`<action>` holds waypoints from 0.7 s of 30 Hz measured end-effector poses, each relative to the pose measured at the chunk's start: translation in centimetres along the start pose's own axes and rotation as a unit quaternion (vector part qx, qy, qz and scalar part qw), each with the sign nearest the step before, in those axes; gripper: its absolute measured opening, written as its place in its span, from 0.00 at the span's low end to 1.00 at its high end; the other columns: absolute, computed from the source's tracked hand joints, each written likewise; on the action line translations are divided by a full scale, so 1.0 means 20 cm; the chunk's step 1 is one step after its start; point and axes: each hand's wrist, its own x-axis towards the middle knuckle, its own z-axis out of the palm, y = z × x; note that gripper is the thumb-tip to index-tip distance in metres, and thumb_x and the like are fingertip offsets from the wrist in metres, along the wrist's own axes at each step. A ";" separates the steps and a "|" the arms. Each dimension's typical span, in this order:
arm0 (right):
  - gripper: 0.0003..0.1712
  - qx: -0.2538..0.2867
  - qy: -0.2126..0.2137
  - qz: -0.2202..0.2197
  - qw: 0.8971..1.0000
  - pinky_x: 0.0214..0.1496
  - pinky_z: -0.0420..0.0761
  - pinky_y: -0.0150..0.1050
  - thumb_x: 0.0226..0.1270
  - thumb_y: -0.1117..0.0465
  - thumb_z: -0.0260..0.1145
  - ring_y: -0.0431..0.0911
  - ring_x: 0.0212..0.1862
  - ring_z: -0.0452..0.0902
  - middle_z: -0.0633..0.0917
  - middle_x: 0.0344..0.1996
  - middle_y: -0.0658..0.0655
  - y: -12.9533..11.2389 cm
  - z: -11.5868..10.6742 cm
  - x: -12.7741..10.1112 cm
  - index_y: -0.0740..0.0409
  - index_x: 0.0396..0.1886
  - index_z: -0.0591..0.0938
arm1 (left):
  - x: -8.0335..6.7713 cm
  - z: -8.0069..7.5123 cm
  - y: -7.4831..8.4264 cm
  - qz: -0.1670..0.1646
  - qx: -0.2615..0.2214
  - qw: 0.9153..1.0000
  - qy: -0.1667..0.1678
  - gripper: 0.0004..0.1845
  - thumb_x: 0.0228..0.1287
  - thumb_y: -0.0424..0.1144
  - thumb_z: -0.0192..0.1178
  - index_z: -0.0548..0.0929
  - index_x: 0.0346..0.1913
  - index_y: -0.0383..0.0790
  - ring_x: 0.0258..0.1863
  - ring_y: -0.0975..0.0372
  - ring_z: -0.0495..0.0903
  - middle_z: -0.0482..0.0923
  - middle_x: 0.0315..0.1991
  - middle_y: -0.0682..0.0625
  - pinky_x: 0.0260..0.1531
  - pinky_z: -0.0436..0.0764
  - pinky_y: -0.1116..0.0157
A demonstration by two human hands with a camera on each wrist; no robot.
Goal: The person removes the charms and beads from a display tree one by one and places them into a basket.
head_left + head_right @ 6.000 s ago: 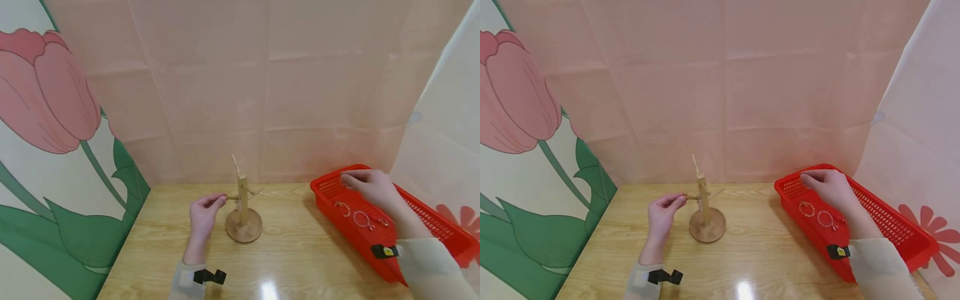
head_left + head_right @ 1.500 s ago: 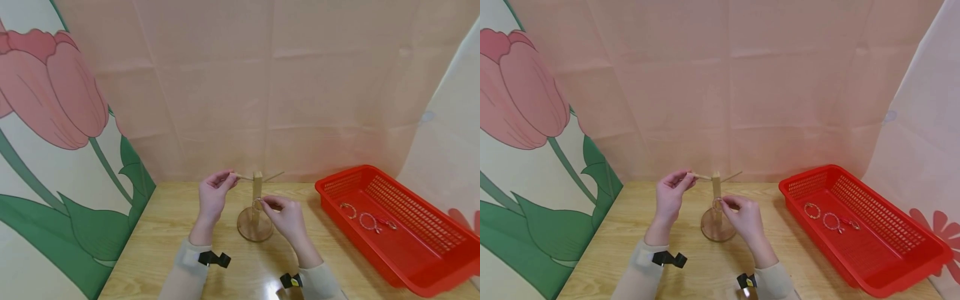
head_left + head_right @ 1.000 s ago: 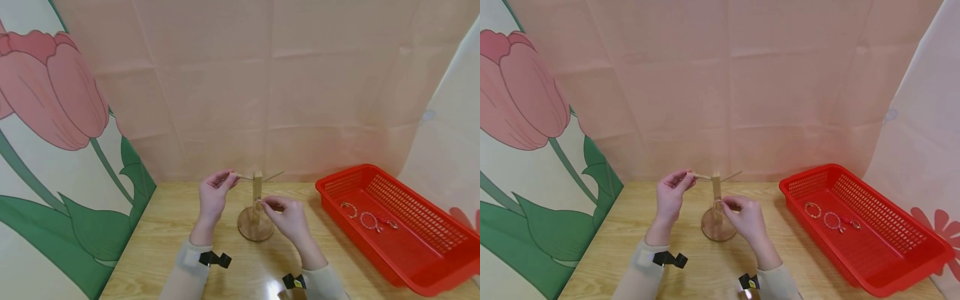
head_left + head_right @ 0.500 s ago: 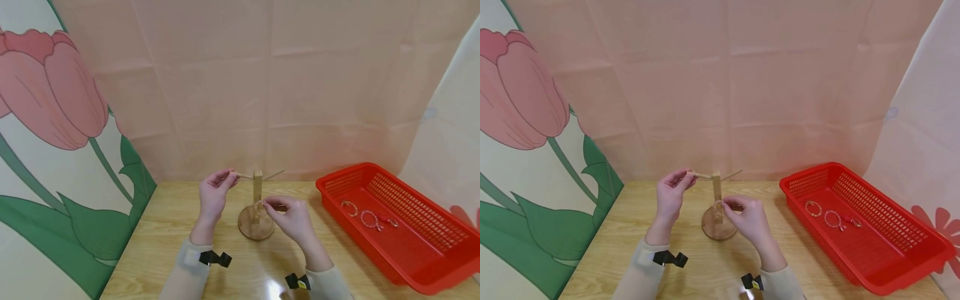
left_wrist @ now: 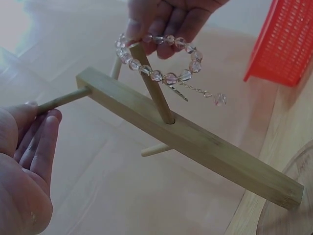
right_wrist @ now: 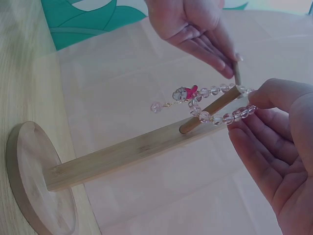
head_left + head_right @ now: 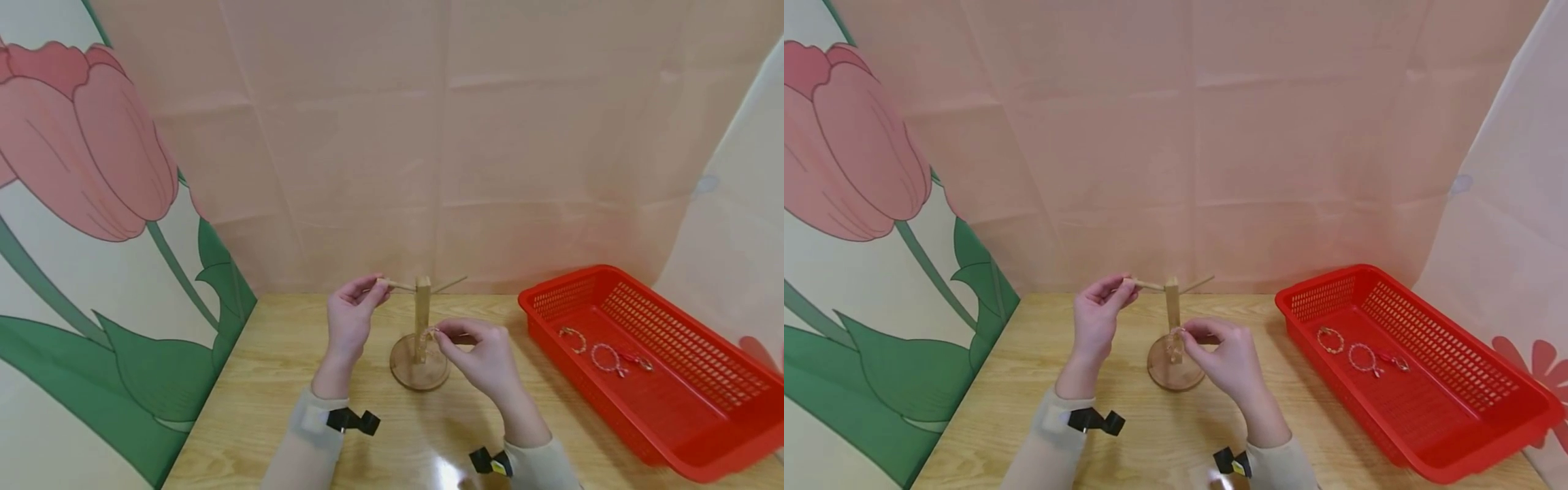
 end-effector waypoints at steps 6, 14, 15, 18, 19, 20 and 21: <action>0.14 0.009 -0.009 -0.011 1.000 0.38 0.95 0.42 0.61 0.75 0.79 0.42 0.36 0.90 0.93 0.35 0.50 -0.01 -0.01 0.00 0.52 0.40 0.93 | 0.00 0.00 -0.01 0.002 0.000 1.000 0.000 0.13 0.69 0.21 0.68 0.82 0.50 0.11 0.37 0.60 0.92 0.92 0.38 0.46 0.43 0.94 0.63; 0.16 0.006 -0.037 -0.041 0.998 0.38 0.95 0.41 0.59 0.76 0.79 0.42 0.36 0.89 0.92 0.36 0.51 -0.02 -0.04 0.00 0.53 0.41 0.92 | 0.00 0.00 0.00 -0.003 -0.006 1.000 0.003 0.14 0.69 0.20 0.67 0.80 0.51 0.09 0.37 0.61 0.92 0.92 0.37 0.48 0.43 0.94 0.64; 0.16 0.005 -0.041 -0.041 0.998 0.38 0.95 0.40 0.59 0.77 0.79 0.42 0.35 0.89 0.92 0.35 0.51 -0.02 -0.05 0.00 0.53 0.40 0.92 | 0.00 0.00 0.00 -0.003 -0.008 1.000 0.002 0.14 0.69 0.20 0.67 0.79 0.51 0.08 0.37 0.61 0.92 0.92 0.37 0.49 0.43 0.94 0.64; 0.16 0.001 -0.049 -0.040 0.998 0.38 0.94 0.38 0.59 0.76 0.79 0.42 0.35 0.89 0.92 0.35 0.50 -0.01 -0.07 0.00 0.53 0.40 0.92 | 0.00 0.00 -0.01 -0.004 -0.011 1.000 -0.002 0.15 0.70 0.19 0.66 0.78 0.52 0.07 0.38 0.62 0.92 0.92 0.38 0.49 0.44 0.93 0.64; 0.15 -0.002 -0.050 -0.038 0.998 0.39 0.94 0.37 0.60 0.76 0.78 0.41 0.35 0.89 0.92 0.35 0.50 -0.01 -0.08 0.00 0.53 0.40 0.92 | 0.00 0.00 -0.01 -0.004 -0.013 1.000 -0.002 0.15 0.70 0.19 0.66 0.78 0.52 0.08 0.38 0.62 0.92 0.92 0.38 0.50 0.44 0.93 0.64; 0.15 -0.006 -0.052 -0.035 0.998 0.39 0.94 0.37 0.60 0.76 0.78 0.41 0.35 0.89 0.92 0.35 0.49 -0.01 -0.08 0.00 0.53 0.40 0.92 | 0.00 0.00 -0.01 -0.003 -0.014 1.000 -0.003 0.15 0.70 0.19 0.66 0.78 0.52 0.08 0.38 0.63 0.92 0.92 0.38 0.50 0.44 0.93 0.65; 0.15 -0.007 -0.053 -0.032 0.998 0.39 0.94 0.36 0.61 0.76 0.78 0.41 0.36 0.89 0.92 0.36 0.49 0.00 -0.09 0.00 0.52 0.40 0.92 | 0.00 0.00 -0.01 -0.003 -0.014 1.000 -0.004 0.15 0.70 0.19 0.66 0.79 0.52 0.08 0.38 0.63 0.92 0.92 0.39 0.51 0.44 0.93 0.65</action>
